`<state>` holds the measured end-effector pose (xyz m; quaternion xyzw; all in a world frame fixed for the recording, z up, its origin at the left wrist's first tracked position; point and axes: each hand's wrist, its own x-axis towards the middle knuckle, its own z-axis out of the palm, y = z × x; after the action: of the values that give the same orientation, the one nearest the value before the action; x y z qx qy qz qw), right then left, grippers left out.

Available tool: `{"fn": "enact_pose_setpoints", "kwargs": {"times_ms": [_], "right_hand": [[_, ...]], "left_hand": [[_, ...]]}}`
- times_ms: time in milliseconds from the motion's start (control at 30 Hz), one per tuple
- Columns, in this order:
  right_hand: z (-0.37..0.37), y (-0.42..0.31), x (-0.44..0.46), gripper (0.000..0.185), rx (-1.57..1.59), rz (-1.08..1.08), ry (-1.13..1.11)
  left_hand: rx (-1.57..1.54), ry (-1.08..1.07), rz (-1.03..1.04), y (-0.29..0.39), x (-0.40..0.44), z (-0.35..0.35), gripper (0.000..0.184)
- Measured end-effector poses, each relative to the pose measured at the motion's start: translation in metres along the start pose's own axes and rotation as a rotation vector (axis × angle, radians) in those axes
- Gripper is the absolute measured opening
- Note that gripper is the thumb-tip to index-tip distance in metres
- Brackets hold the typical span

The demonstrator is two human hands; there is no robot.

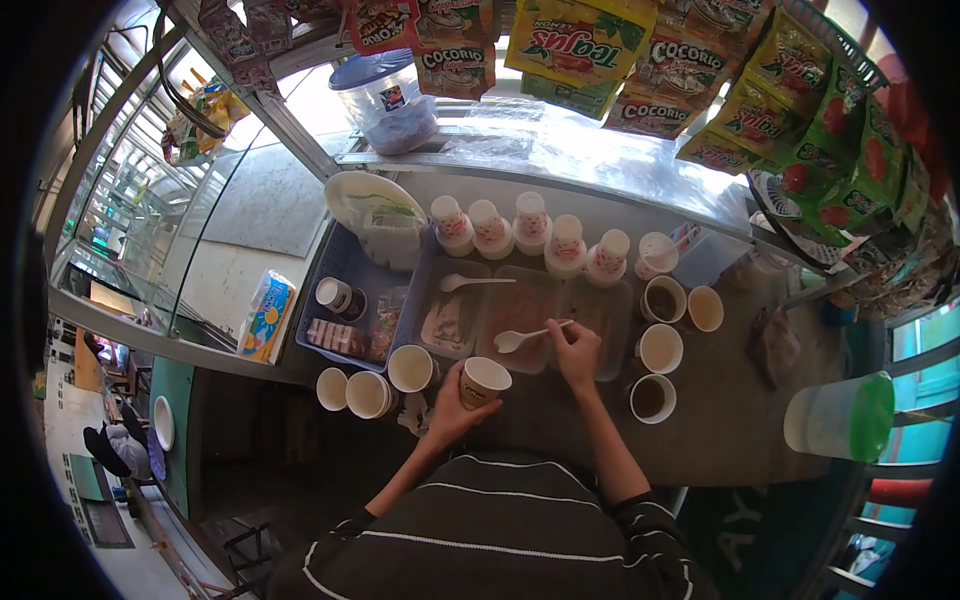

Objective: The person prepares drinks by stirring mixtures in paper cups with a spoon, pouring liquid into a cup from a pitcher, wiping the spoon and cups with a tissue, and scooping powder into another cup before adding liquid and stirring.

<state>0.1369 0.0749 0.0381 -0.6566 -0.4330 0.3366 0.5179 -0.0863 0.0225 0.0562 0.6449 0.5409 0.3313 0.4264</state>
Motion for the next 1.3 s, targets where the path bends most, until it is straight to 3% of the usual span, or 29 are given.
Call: {"fn": "enact_pose_setpoints", "kwargs": {"times_ms": [167,233,1000,1300], "right_hand": [[0.001,0.000,-0.001,0.025,0.019,-0.017,-0.038],[0.001,-0.002,-0.001,0.025,0.021,-0.012,-0.050],[0.003,0.004,-0.002,0.022,0.117,0.006,-0.090],[-0.006,0.004,0.002,0.022,0.225,0.128,-0.097]], "left_hand": [[-0.014,-0.007,0.003,-0.002,-0.002,-0.002,0.074],[-0.033,-0.042,-0.052,-0.002,-0.002,-0.004,0.082],[0.025,-0.037,-0.008,0.000,-0.003,-0.005,0.075],[0.009,-0.023,-0.045,0.002,-0.004,-0.004,0.080]]}}
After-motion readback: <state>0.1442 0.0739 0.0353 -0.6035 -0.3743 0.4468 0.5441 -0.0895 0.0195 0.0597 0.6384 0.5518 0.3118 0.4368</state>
